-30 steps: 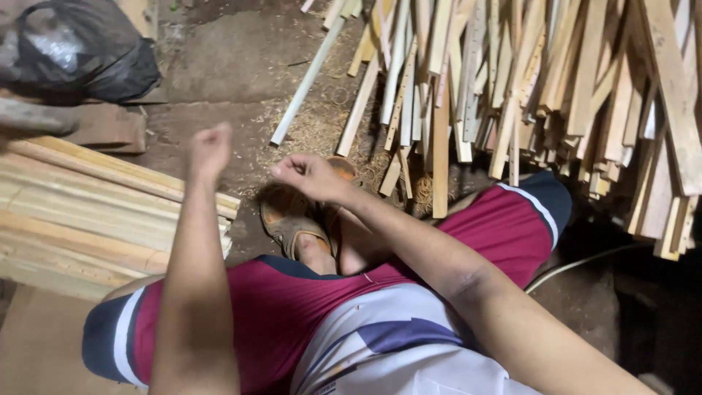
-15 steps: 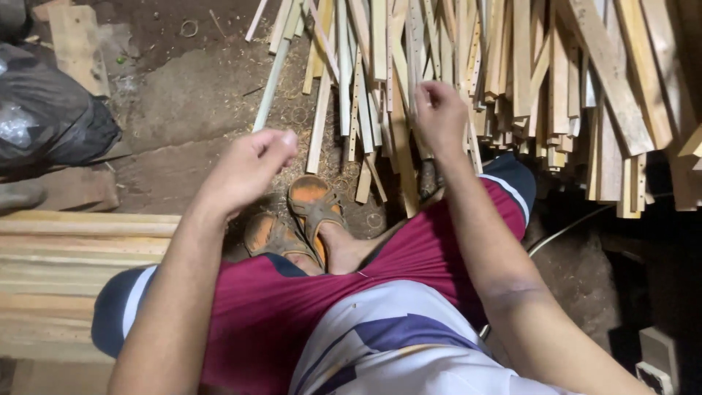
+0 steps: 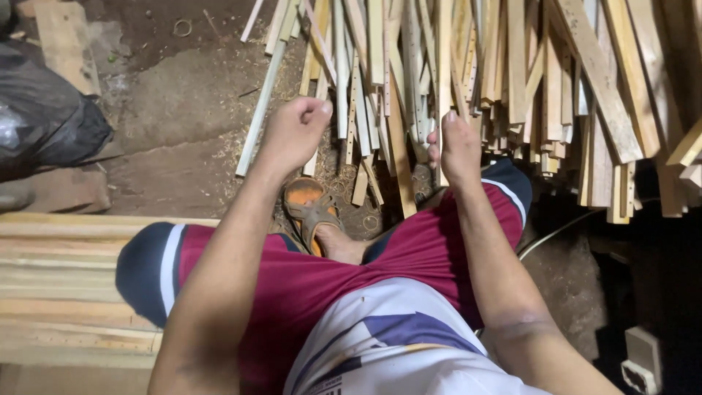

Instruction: The person sits on the floor and sorts thin wooden slats with pre-drilled holes. They pick up individual pieces from a large pile, inspect them, and place them into a separate stack. The process is repeated continuously throughout the clip.

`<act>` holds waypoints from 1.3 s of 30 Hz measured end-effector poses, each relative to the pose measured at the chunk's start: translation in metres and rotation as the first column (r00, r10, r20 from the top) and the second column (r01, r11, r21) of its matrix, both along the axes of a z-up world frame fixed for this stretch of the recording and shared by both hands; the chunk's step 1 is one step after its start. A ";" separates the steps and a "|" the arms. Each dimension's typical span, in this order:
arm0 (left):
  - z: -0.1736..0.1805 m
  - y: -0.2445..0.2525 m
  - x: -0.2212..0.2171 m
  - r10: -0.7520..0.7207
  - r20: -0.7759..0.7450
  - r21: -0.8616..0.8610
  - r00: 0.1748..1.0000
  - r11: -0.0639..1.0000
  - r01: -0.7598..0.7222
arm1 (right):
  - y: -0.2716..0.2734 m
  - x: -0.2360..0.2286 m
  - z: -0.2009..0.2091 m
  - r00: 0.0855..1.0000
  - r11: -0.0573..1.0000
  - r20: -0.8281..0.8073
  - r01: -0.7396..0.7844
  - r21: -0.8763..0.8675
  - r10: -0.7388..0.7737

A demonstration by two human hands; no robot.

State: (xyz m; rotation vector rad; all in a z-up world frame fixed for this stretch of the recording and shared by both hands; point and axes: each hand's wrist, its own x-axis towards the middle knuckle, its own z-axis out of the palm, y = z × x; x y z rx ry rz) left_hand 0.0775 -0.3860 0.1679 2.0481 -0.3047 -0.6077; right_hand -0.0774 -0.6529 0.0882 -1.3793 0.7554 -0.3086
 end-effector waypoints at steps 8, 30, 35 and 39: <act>-0.003 -0.026 0.012 0.073 -0.436 -0.396 0.897 0.879 -0.264 | 0.104 0.000 0.048 0.946 0.713 0.179 -0.321 0.624 0.270; -0.030 0.091 0.051 0.658 -0.204 -0.496 0.725 0.569 -0.656 | 0.097 0.053 -0.025 0.667 0.676 -0.609 -0.685 -0.273 0.429; -0.022 0.092 0.046 0.662 -0.218 -0.468 0.717 0.574 -0.672 | 0.083 0.089 -0.054 0.777 0.694 -0.498 -0.600 -0.398 0.386; -0.023 0.092 0.049 0.657 -0.225 -0.491 0.719 0.560 -0.667 | 0.109 0.105 -0.046 0.676 0.648 -0.555 -0.704 -0.291 0.484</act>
